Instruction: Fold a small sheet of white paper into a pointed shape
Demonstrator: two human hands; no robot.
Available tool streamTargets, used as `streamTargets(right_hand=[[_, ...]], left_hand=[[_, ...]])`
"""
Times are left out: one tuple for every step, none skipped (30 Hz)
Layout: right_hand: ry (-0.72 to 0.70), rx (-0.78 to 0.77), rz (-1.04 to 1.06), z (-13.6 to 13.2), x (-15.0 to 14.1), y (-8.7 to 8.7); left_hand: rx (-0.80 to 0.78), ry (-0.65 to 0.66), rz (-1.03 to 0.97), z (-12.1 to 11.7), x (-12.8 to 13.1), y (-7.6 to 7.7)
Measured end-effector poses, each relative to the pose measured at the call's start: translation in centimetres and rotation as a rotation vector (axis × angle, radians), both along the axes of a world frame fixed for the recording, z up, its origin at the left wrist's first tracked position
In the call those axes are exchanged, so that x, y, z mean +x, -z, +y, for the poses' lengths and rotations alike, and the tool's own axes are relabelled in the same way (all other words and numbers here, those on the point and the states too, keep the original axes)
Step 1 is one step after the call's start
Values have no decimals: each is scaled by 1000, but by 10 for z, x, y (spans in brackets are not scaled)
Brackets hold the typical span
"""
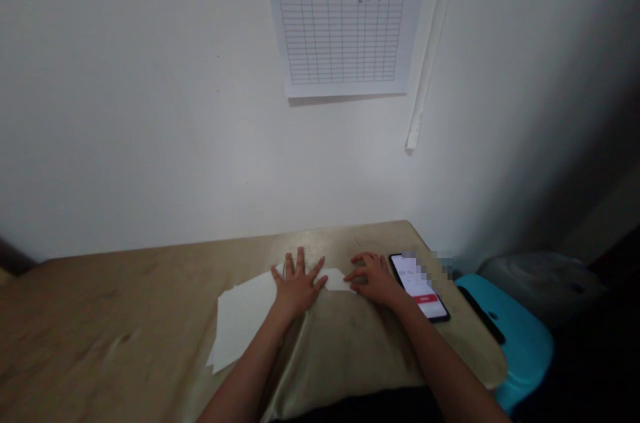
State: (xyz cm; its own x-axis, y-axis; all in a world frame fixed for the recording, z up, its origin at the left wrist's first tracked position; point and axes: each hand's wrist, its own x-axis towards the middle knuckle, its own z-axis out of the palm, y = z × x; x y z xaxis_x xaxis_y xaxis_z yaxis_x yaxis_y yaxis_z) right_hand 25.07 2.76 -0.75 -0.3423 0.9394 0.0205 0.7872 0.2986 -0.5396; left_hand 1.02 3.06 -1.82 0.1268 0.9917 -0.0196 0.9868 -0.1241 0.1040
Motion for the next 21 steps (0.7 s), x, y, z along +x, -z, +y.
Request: streamTargets(right_hand=[[0,6,5,0,0,1],[-3,12,8,0,1,1],[-4,16,10,0,1,2],[-5,18,9,1,1,2],[-5,18,8,1,1,3],[-5,16,7,1,0,3],[-5,14,7,1,0,3],[-1,14,6,0,0,3],[3,13,4,0,-1,3],[4,10,0,0,-1,2],[6,9,-2,0,-1,2],[8,9,-2,0,-2,2],[9,10,0,0,-2,2],[8,11,3,0,-2,3],[8,13,6,0,-2,3],[7,15,8,0,-1,3],[6,18,10,0,-1,4],[6,20,10,1,-1,4],[4,23,10,1,-1,4],[4,25,6,1,-1,4],[3,25,1,1,-1,5]], left_hand=[[-4,-7,5,1,-1,0],[-10,-12,8,1,-1,0],[-18,-17,8,2,-1,0],[-26,-22,7,2,-2,-1],[-33,-28,6,2,-2,-1],[-37,-33,7,2,-2,-1],[-36,-37,8,2,-2,-2],[-32,-39,9,1,-2,-2],[-27,-40,11,1,-2,-2],[-21,-41,12,1,-2,-3],[-16,-46,13,1,-2,-3],[-12,-52,13,1,-2,-3],[-11,-58,12,2,-3,-3],[-10,-64,10,2,-3,-3],[-7,-69,8,3,-4,-2],[-4,-70,5,3,-4,-2],[4,-68,4,4,-5,-1],[15,-70,5,5,-5,1],[28,-77,9,6,-6,3],[41,-83,15,7,-7,4],[52,-100,23,8,-8,7]])
